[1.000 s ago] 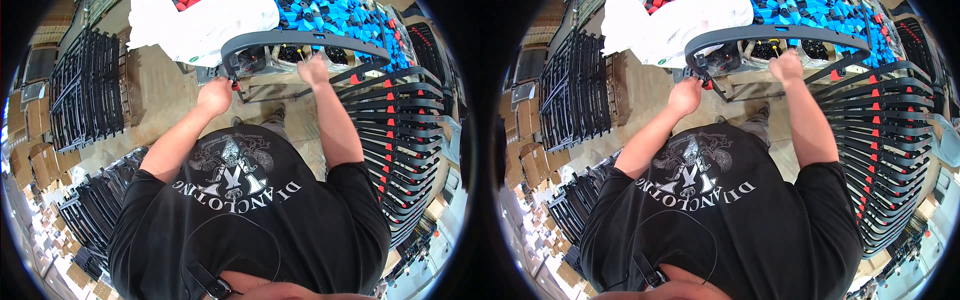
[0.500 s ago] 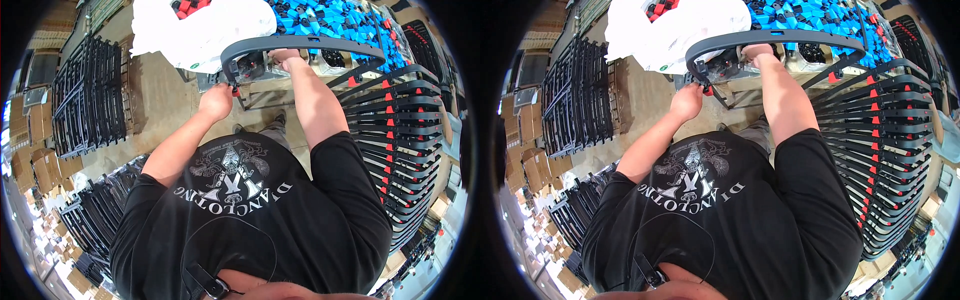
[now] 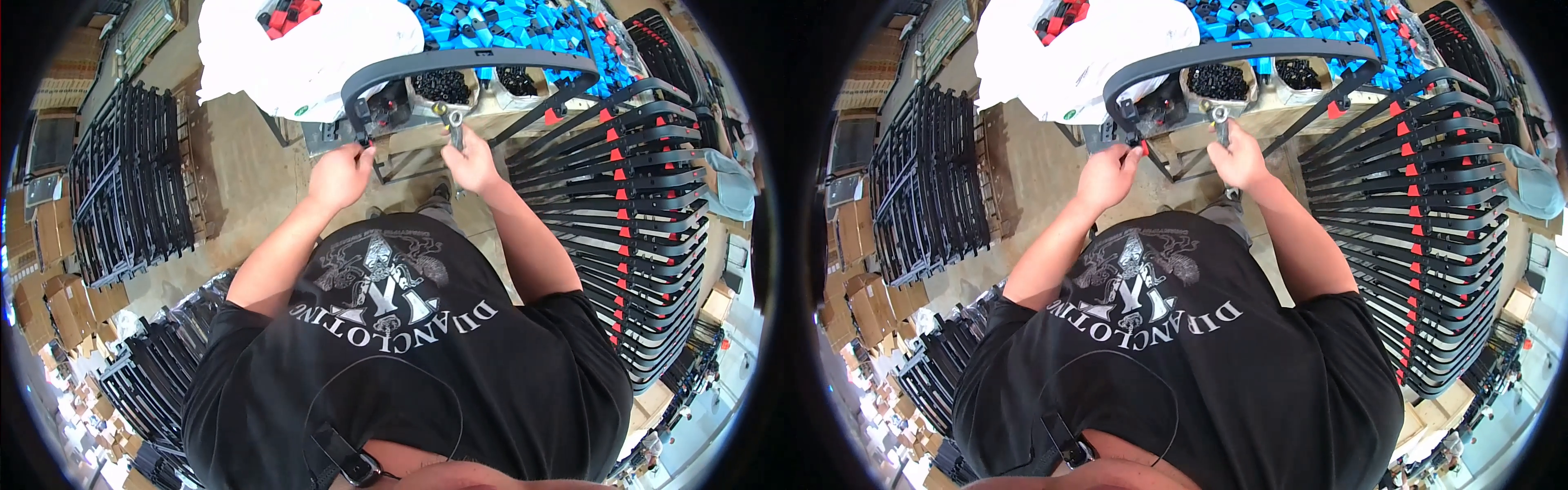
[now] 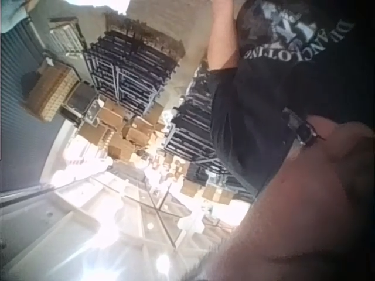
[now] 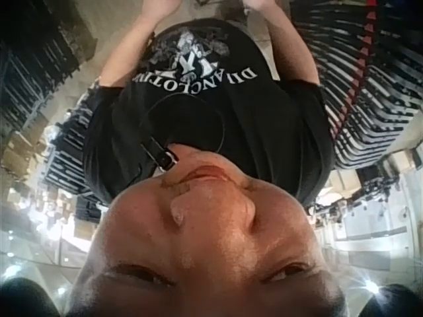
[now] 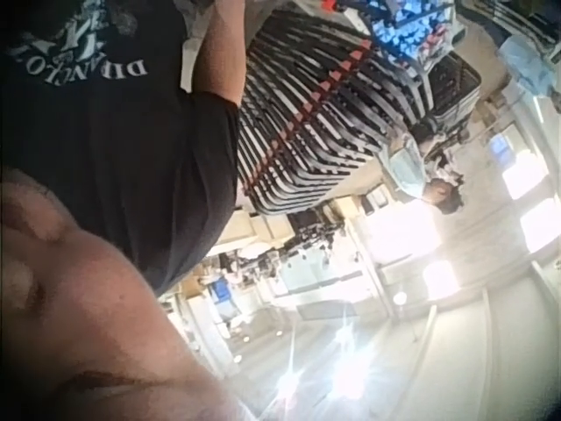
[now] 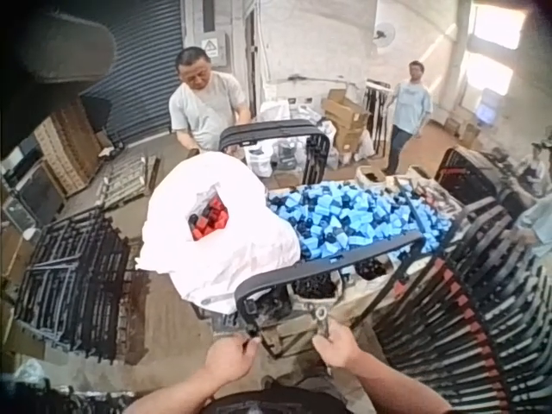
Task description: Assembling metal frames by attaching various plastic components and stacking the completed units.
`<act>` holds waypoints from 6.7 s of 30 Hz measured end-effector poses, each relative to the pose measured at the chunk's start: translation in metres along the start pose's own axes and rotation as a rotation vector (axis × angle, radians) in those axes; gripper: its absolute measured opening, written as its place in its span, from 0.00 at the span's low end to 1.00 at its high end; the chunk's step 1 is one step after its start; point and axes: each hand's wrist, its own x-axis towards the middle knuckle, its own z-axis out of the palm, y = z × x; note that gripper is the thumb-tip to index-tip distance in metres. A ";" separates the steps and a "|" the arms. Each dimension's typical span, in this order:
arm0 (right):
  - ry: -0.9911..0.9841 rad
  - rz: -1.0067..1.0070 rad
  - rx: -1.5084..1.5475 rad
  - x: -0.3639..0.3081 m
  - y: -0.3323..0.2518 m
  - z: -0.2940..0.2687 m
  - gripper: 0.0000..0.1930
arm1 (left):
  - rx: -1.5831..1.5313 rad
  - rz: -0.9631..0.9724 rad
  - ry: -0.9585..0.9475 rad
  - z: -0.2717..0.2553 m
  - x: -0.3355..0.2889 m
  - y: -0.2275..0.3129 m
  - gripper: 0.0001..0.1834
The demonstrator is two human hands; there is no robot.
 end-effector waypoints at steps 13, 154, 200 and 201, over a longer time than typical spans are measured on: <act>-0.153 -0.519 -0.430 -0.047 -0.022 0.031 0.23 | -1.034 0.153 0.088 0.034 -0.011 -0.025 0.16; -0.570 0.616 0.029 0.049 -0.047 0.116 0.15 | -1.158 -0.362 0.551 0.082 0.033 -0.068 0.15; -0.630 0.508 -0.207 0.053 -0.034 0.118 0.19 | -1.207 -0.266 0.619 0.092 0.037 -0.073 0.16; -0.592 0.381 -0.359 0.058 -0.011 0.122 0.19 | -1.221 -0.297 0.566 0.090 0.041 -0.070 0.16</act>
